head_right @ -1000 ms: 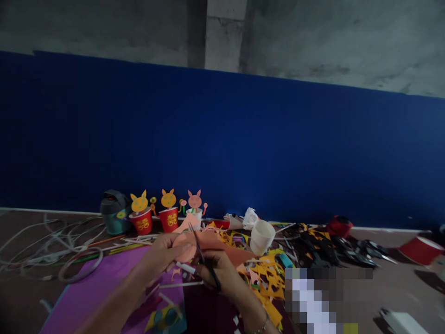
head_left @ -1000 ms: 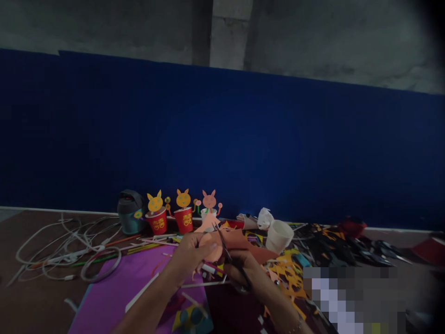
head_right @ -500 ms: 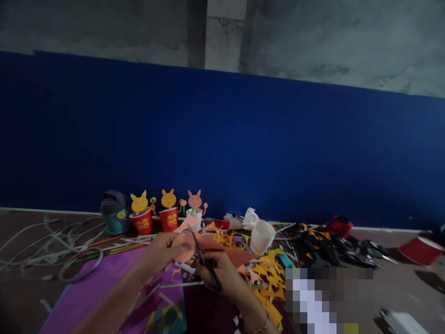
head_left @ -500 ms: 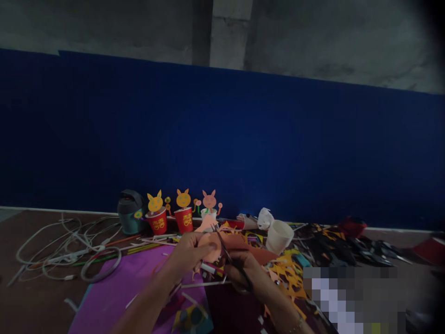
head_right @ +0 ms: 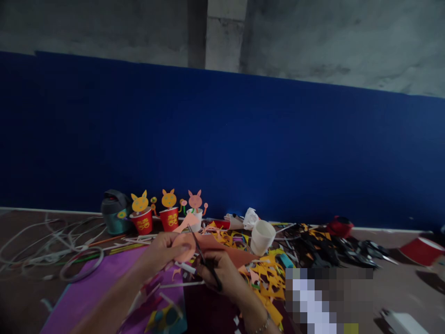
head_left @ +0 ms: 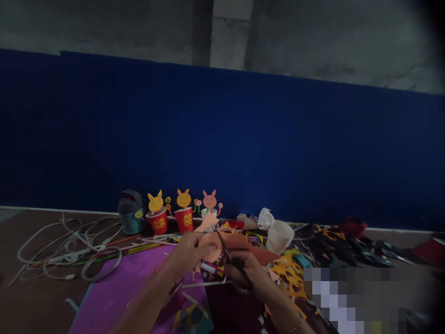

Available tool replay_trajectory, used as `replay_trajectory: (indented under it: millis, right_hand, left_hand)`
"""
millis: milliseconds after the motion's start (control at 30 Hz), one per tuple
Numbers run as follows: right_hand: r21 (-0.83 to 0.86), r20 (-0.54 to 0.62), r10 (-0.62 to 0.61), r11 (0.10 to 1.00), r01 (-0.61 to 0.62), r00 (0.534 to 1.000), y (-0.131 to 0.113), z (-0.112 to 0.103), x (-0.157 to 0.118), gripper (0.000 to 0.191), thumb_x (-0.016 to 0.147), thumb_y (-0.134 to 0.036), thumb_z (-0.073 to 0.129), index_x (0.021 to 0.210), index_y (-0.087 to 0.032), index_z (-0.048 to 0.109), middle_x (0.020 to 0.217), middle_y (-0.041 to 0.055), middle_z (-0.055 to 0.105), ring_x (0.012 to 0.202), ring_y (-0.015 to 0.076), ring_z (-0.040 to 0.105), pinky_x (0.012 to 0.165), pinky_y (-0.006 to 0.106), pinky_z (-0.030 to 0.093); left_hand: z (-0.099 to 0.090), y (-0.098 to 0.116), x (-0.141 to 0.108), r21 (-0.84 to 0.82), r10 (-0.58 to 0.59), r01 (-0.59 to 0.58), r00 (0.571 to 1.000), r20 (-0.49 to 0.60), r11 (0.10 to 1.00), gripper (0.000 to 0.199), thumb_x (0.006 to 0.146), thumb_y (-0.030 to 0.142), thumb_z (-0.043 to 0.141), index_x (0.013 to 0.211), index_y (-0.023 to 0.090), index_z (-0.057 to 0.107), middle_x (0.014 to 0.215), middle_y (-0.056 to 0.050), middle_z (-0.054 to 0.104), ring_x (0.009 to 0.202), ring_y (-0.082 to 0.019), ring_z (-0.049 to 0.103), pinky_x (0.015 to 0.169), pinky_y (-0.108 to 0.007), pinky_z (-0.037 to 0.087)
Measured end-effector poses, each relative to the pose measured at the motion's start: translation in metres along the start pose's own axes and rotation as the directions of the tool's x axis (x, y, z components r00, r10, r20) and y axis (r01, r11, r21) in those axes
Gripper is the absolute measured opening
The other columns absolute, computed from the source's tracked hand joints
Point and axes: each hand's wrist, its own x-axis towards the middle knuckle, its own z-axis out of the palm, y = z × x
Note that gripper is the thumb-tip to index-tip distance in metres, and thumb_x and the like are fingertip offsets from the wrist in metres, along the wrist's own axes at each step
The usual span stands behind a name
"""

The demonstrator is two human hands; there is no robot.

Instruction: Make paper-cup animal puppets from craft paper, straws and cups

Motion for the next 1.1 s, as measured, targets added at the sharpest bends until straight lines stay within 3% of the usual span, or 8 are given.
replay_trajectory:
  millis: [167, 500, 800, 933, 1100]
  right_hand:
    - [-0.055, 0.043, 0.015, 0.998, -0.012, 0.999, -0.0081, -0.0003, -0.0032, 0.029, 0.071, -0.041, 0.07, 0.07, -0.014, 0.06, 0.043, -0.0085, 0.042, 0.034, 0.0031, 0.031, 0.035, 0.018, 0.02]
    - [-0.013, 0.009, 0.04, 0.999, -0.04, 0.999, -0.0076, 0.0018, -0.002, 0.028, 0.07, -0.037, 0.07, 0.062, -0.014, 0.057, 0.043, -0.0091, 0.038, 0.034, 0.0021, 0.026, 0.035, 0.018, 0.017]
    - [0.005, 0.012, 0.048, 0.999, -0.048, 0.999, -0.0074, 0.0, -0.0024, 0.028, 0.069, -0.039, 0.072, 0.066, -0.014, 0.058, 0.043, -0.0098, 0.036, 0.032, 0.0022, 0.025, 0.033, 0.018, 0.017]
    - [-0.015, 0.03, 0.043, 0.999, -0.042, 0.999, -0.0047, -0.0009, -0.0027, 0.024, 0.07, -0.036, 0.071, 0.076, -0.013, 0.062, 0.042, -0.0101, 0.038, 0.032, 0.0029, 0.028, 0.033, 0.017, 0.019]
    - [-0.041, 0.028, 0.02, 0.999, -0.018, 0.999, -0.0056, 0.001, -0.0038, 0.018, 0.073, -0.03, 0.067, 0.073, -0.013, 0.062, 0.045, -0.0087, 0.042, 0.033, 0.0021, 0.03, 0.034, 0.016, 0.021]
  left_hand:
    - [-0.002, -0.0015, 0.0003, 0.027, -0.018, 0.017, 1.0, 0.025, 0.999, 0.03, 0.071, 0.043, 0.064, 0.065, 0.014, 0.059, 0.041, 0.007, 0.046, 0.032, -0.005, 0.034, 0.033, -0.018, 0.02]
    - [-0.0041, 0.0016, -0.0011, 0.002, -0.011, 0.011, 0.998, 0.06, 1.0, 0.037, 0.068, 0.05, 0.066, 0.067, 0.014, 0.059, 0.043, 0.007, 0.047, 0.031, -0.005, 0.034, 0.032, -0.018, 0.02]
    - [-0.004, 0.0032, -0.001, 0.021, -0.013, 0.012, 0.999, 0.029, 1.0, 0.031, 0.072, 0.043, 0.062, 0.076, 0.013, 0.067, 0.044, 0.006, 0.049, 0.031, -0.004, 0.033, 0.033, -0.018, 0.019]
    - [-0.0043, 0.0033, -0.0006, 0.031, -0.018, 0.018, 1.0, 0.014, 0.999, 0.024, 0.069, 0.037, 0.062, 0.067, 0.013, 0.066, 0.041, 0.007, 0.046, 0.032, -0.005, 0.034, 0.033, -0.018, 0.02]
    - [-0.0046, 0.0036, -0.0013, 0.025, -0.06, 0.059, 0.997, 0.049, 0.998, 0.022, 0.068, 0.035, 0.062, 0.066, 0.013, 0.067, 0.042, 0.006, 0.049, 0.03, -0.004, 0.033, 0.033, -0.018, 0.02]
